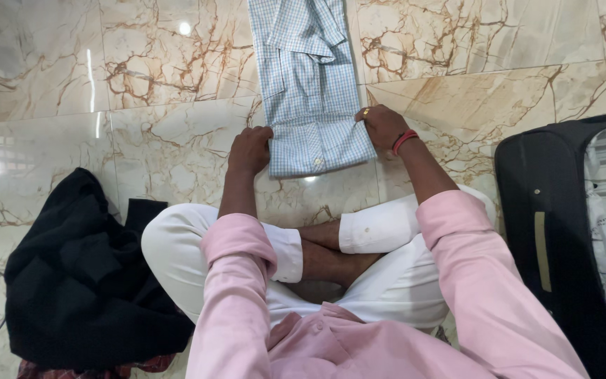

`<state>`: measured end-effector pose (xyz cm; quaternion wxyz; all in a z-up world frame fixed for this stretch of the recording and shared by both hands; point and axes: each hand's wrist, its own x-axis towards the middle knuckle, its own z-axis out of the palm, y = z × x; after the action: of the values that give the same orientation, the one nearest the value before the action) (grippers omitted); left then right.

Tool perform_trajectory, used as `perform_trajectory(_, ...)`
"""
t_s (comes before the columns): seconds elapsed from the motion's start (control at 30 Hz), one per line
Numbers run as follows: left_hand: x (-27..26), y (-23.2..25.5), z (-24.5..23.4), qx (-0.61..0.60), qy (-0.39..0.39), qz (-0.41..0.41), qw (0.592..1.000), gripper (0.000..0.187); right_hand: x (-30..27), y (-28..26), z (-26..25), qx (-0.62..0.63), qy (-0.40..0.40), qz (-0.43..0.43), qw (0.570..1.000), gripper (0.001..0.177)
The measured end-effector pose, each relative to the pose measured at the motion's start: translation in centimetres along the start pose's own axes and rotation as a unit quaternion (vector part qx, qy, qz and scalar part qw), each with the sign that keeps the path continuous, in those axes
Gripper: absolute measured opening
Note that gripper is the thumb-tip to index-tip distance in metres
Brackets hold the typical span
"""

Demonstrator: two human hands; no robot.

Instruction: The person folds a light blue checkered shirt by hand on the floor, tucking in the sleeves and sides before folding the bottom up to the collar.

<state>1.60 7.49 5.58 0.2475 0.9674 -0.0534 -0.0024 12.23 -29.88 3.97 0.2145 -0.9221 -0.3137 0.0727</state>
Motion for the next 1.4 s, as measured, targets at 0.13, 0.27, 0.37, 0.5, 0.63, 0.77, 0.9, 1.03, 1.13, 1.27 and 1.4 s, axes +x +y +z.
perform_trajectory(0.13, 0.4, -0.4, -0.5, -0.104, -0.062, -0.105, 0.987, 0.022, -0.4, 2.8, 0.6, 0.216, -0.036, 0.054, 0.974, 0.018)
perform_trajectory(0.27, 1.0, -0.6, -0.3, -0.224, -0.081, -0.148, 0.960, 0.025, -0.9, 5.7, 1.2, 0.277, -0.061, -0.001, 0.959, 0.026)
perform_trajectory(0.37, 1.0, -0.4, -0.1, -0.278, -0.105, -0.179, 0.938, 0.023, -0.7, 6.3, 1.5, 0.380, -0.116, 0.128, 0.909, 0.025)
perform_trajectory(0.5, 1.5, -1.0, 1.2, -0.260, -0.061, -0.218, 0.939, 0.029, -0.6, 5.1, 0.5, 0.328, -0.142, 0.260, 0.897, 0.030)
perform_trajectory(0.63, 1.5, -1.0, 3.0, -0.340, -0.003, -0.209, 0.917, 0.037, -0.5, 3.9, -0.3, 0.367, -0.156, 0.290, 0.870, 0.033)
perform_trajectory(0.77, 1.5, -0.4, 3.7, -0.299, -0.028, -0.205, 0.932, 0.043, -0.3, 2.8, -1.0, 0.328, -0.180, 0.283, 0.883, 0.032)
perform_trajectory(0.9, 1.8, -0.7, 4.7, -0.277, 0.003, -0.205, 0.939, 0.029, -0.5, 2.5, -0.6, 0.261, -0.173, 0.248, 0.917, 0.030)
perform_trajectory(1.03, 2.6, -0.1, 5.0, -0.549, 0.034, -0.175, 0.817, 0.022, -0.6, 2.8, -1.4, 0.372, -0.119, 0.212, 0.896, 0.024)
perform_trajectory(1.13, 2.7, 0.0, 4.3, -0.621, 0.030, -0.164, 0.765, 0.023, -0.8, 2.6, -2.4, 0.475, -0.060, 0.181, 0.859, 0.022)
perform_trajectory(1.27, 1.9, 0.2, 5.1, -0.535, -0.030, -0.208, 0.818, 0.033, -1.1, 1.8, -2.2, 0.351, -0.149, 0.269, 0.884, 0.026)
perform_trajectory(1.4, 1.5, 0.3, 6.4, -0.408, -0.028, -0.217, 0.886, 0.036, -0.7, 1.2, -1.3, 0.256, -0.203, 0.299, 0.897, 0.025)
